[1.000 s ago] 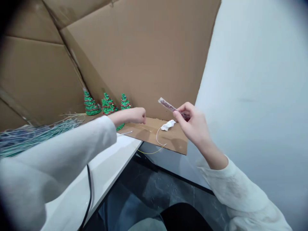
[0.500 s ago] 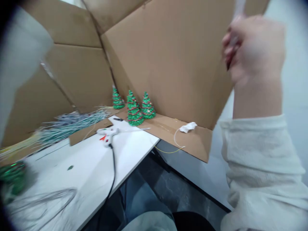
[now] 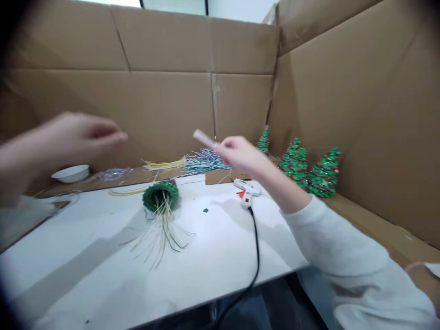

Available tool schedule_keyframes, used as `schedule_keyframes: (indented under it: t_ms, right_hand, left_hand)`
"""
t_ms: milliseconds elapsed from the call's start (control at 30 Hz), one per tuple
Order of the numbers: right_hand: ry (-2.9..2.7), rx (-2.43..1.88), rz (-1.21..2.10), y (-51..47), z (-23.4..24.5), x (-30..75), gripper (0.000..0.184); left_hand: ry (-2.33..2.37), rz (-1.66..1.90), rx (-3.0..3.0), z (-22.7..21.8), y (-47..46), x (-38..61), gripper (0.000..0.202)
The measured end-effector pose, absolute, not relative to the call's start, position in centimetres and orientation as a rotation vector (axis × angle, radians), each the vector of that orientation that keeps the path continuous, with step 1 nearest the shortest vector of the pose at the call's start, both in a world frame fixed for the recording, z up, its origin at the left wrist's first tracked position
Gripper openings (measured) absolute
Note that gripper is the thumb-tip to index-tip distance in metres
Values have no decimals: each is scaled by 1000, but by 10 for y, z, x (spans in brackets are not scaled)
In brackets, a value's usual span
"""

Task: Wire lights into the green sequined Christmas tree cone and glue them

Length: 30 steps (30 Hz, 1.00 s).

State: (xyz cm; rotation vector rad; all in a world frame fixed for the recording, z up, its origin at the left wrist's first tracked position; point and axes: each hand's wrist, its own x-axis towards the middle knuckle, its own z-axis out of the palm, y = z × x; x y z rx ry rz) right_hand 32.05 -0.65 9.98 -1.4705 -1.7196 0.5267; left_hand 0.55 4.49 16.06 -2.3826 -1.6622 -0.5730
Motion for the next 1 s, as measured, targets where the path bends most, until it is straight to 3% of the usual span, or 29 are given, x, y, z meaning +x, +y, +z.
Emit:
schedule_keyframes:
  t_ms: [100,300,533,667,767,1000]
  right_hand:
    - [-2037,-1576,375,16,56,283,24]
    - [-2178,-1763,-59,49,-1,244,26]
    - [-2343,-1807,-33,71,-49,247,28]
    - [-2354,-1704,19,75,-57,248,22]
    - [-2305,-1578,62,75,-53,245,29]
    - [-2226,-1345,494,68,-51,230,32]
  left_hand:
    - [-1770,-329,-2533,88,43,-23,38]
    - [-2087,-558,-2714,-7,48,-38,45]
    - [-2278,-875,-2820,-46,53,-19,54]
    - [-2210,-951,-2705,-58,55,-12,39]
    - [-2205,-1157,-2688,-63,56,-7,33]
    - [-2157,-1650,-2838,-72,47,2,34]
